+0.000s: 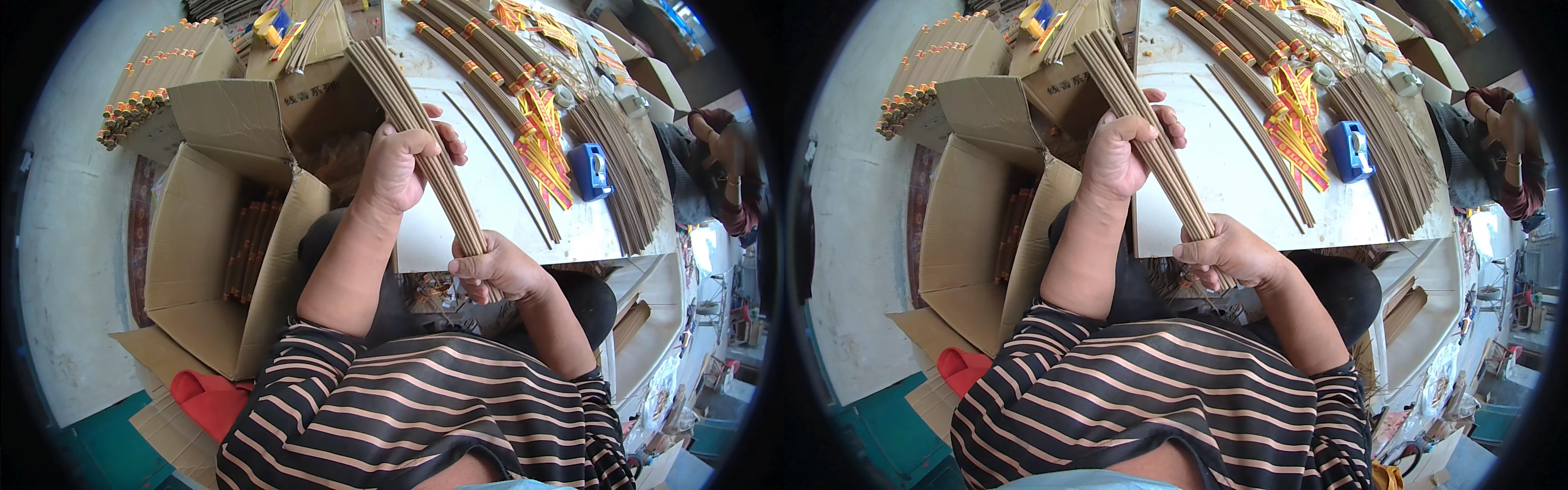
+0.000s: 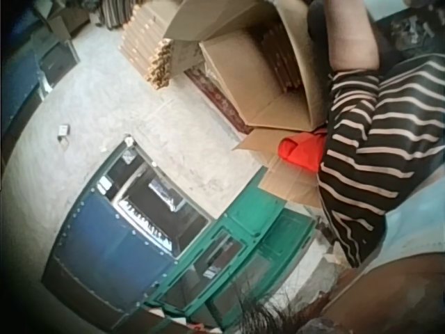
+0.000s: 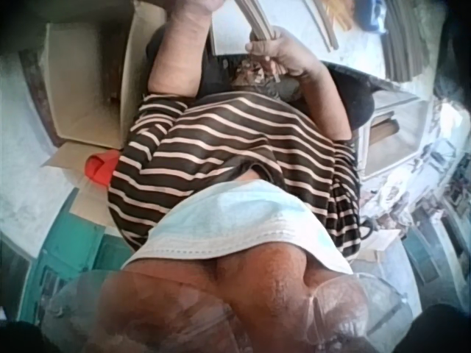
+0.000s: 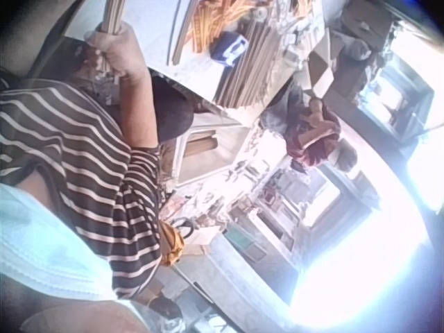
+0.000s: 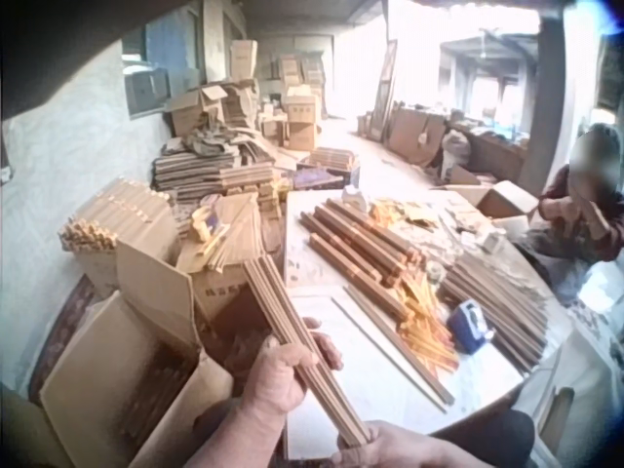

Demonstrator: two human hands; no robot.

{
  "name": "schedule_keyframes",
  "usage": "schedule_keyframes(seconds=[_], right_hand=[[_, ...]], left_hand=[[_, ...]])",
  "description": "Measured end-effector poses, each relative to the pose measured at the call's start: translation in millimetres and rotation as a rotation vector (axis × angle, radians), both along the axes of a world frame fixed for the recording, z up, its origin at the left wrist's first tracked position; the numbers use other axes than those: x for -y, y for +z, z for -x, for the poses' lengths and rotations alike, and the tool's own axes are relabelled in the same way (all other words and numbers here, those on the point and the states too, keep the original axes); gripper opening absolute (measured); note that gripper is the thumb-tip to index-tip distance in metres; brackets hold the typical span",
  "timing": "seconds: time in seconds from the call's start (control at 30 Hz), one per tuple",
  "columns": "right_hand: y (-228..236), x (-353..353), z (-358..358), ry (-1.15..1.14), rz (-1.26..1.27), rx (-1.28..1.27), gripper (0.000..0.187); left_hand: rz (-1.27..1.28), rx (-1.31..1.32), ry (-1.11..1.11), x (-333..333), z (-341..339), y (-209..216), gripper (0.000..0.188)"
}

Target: The person gathers incense sticks from a table, aligns them into bundles, and secures each bundle with a paper wrapper and tape. The person places the finished bundles into a cardboard box.

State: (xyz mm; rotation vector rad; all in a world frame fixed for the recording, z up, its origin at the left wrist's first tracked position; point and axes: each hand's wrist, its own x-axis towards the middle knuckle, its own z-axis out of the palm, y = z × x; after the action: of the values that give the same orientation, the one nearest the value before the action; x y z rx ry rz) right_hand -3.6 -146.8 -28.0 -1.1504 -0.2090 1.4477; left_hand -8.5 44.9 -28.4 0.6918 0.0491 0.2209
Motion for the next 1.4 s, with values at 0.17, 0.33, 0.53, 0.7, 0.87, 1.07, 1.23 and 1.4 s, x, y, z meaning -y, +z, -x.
schedule_keyframes(seconds=[0.17, 0.33, 0.53, 0.7, 0.87, 1.07, 1.23, 1.4], right_hand=[[0, 1, 0, 0.002, 0.027, 0.051, 0.019], [-3, 3, -3, -0.004, 0.019, 0.045, 0.018], [-1, 5, -5, 0.006, 0.01, 0.013, 0.017], [-4, 5, -6, 0.02, 0.022, 0.024, 0.019], [-6, 9, -7, 0.036, 0.034, 0.022, 0.019], [-2, 11, -5, 0.033, 0.031, 0.0, 0.021], [-5, 16, -5, 0.053, 0.039, 0.012, 0.021], [-6, 18, -5, 0.066, 0.026, 0.004, 0.02]], left_hand=[[-0.047, -0.078, 0.032, 3, 1, 7, 0.039], [-0.081, -0.072, 0.027, 3, -1, 5, 0.039], [-0.085, -0.081, 0.012, 3, -1, 6, 0.042], [-0.088, -0.099, 0.022, 3, 0, 6, 0.036], [-0.173, -0.106, 0.129, -5, -2, 0, 0.03], [-0.176, -0.142, 0.187, -15, -1, -1, 0.032], [-0.186, -0.118, 0.265, -20, -1, 2, 0.033], [-0.199, -0.093, 0.262, -23, 1, 4, 0.031]])
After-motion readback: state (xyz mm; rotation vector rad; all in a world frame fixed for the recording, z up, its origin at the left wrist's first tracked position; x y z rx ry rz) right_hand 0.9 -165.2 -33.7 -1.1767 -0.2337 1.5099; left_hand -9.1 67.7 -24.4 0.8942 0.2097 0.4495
